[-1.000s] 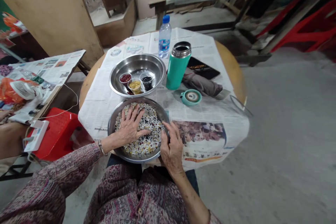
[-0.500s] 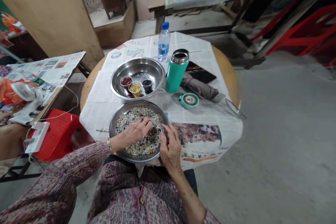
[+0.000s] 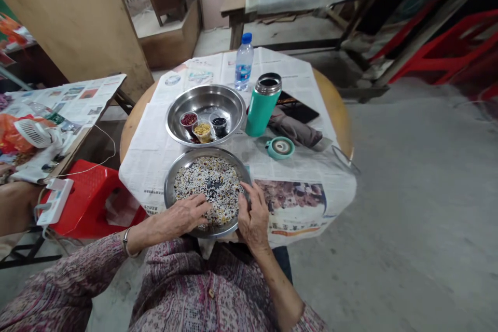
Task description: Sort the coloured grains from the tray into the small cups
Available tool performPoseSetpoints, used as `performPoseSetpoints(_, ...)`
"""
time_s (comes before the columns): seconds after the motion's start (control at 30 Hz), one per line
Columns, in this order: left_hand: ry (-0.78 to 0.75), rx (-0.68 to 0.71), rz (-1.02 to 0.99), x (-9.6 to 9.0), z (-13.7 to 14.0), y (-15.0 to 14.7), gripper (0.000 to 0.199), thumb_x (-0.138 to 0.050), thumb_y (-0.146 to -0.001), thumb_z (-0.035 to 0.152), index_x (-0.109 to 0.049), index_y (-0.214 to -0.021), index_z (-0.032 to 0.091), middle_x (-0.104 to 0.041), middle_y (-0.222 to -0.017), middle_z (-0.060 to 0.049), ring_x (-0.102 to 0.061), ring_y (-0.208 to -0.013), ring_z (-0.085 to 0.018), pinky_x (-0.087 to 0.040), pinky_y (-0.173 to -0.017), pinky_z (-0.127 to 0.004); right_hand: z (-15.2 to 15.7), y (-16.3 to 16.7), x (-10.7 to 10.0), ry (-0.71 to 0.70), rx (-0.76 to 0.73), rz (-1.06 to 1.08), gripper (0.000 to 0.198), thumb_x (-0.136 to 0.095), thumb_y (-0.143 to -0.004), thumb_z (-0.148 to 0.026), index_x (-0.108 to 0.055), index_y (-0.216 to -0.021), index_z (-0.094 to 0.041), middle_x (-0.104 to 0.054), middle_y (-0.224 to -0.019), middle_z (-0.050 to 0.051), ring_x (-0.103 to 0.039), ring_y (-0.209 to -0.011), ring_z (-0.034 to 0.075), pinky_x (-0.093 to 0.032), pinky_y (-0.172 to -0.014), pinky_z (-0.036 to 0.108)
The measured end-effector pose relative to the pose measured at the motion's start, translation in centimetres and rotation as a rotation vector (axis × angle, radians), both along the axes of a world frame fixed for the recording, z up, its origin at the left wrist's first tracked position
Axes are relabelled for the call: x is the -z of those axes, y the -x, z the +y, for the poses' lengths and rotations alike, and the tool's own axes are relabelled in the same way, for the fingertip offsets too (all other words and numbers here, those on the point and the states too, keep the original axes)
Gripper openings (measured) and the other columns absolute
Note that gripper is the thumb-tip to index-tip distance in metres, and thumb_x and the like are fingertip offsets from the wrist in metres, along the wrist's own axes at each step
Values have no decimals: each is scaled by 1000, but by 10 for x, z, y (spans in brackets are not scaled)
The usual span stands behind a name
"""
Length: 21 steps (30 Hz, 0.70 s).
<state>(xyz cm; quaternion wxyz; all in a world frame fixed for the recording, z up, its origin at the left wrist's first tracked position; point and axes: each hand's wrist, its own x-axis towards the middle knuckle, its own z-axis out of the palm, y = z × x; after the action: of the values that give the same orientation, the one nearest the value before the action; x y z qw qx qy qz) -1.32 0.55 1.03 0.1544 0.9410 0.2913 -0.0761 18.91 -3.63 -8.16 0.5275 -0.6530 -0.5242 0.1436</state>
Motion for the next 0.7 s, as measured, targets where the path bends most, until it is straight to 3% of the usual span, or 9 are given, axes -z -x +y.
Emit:
performPoseSetpoints(0.13, 77, 120, -67, -4, -1, 5, 18, -50, -97, 16, -57, -113, 19, -60, -113, -6, -59, -104, -18, -52, -93, -31, 0, 0, 0, 10, 0, -1, 31, -46, -94, -35, -65, -114, -21, -66, -121, 12, -56, -123, 26, -43, -105, 50)
performPoseSetpoints(0.23, 4, 126, -78, -2, 4, 1, 31, -45, -95, 5, -55, -120, 20, -59, -119, -7, -56, -110, -19, -50, -95, -32, -1, -1, 0, 17, -4, -12, 31, -46, -94, -34, -65, -115, -20, -66, -121, 12, -56, -124, 27, -43, -105, 50)
performPoseSetpoints(0.33, -129, -65, -95, 4, 14, -9, 37, -59, -93, 21, -51, -129, 21, -51, -133, -10, -49, -121, -27, -48, -99, -42, -1, -1, 0, 10, -6, -27, 31, -47, -94, -33, -66, -115, -20, -67, -119, 12, -56, -123, 27, -44, -104, 50)
performPoseSetpoints(0.43, -120, -275, -62, 9, 24, -18, 66, -76, -81, 40, -46, -137, 24, -44, -140, -13, -45, -125, -33, -49, -97, -48, -2, -1, -1, 17, -8, -37, 31, -47, -95, -33, -65, -115, -20, -67, -120, 12, -56, -123, 27, -44, -104, 49)
performPoseSetpoints(0.5, -62, -311, -38, 11, 29, -24, 59, -75, -82, 37, -50, -134, 25, -47, -135, -12, -48, -121, -32, -51, -95, -47, -3, -1, -1, 25, -3, -41, 31, -47, -96, -34, -66, -115, -19, -67, -120, 13, -56, -123, 27, -44, -104, 49)
performPoseSetpoints(0.6, 30, -256, -74, 16, 32, -33, 26, -59, -93, 22, -60, -119, 22, -55, -120, -9, -56, -109, -24, -51, -94, -41, -3, -1, 0, 32, 6, -48, 30, -47, -96, -33, -66, -114, -19, -67, -120, 13, -56, -124, 27, -43, -105, 50)
performPoseSetpoints(0.7, 99, -261, -148, 20, 36, -40, 20, -51, -93, 14, -65, -108, 17, -62, -107, -8, -61, -99, -21, -52, -93, -38, -3, -2, 1, 34, 1, -56, 31, -47, -96, -33, -66, -114, -18, -66, -120, 14, -56, -123, 27, -43, -105, 49)
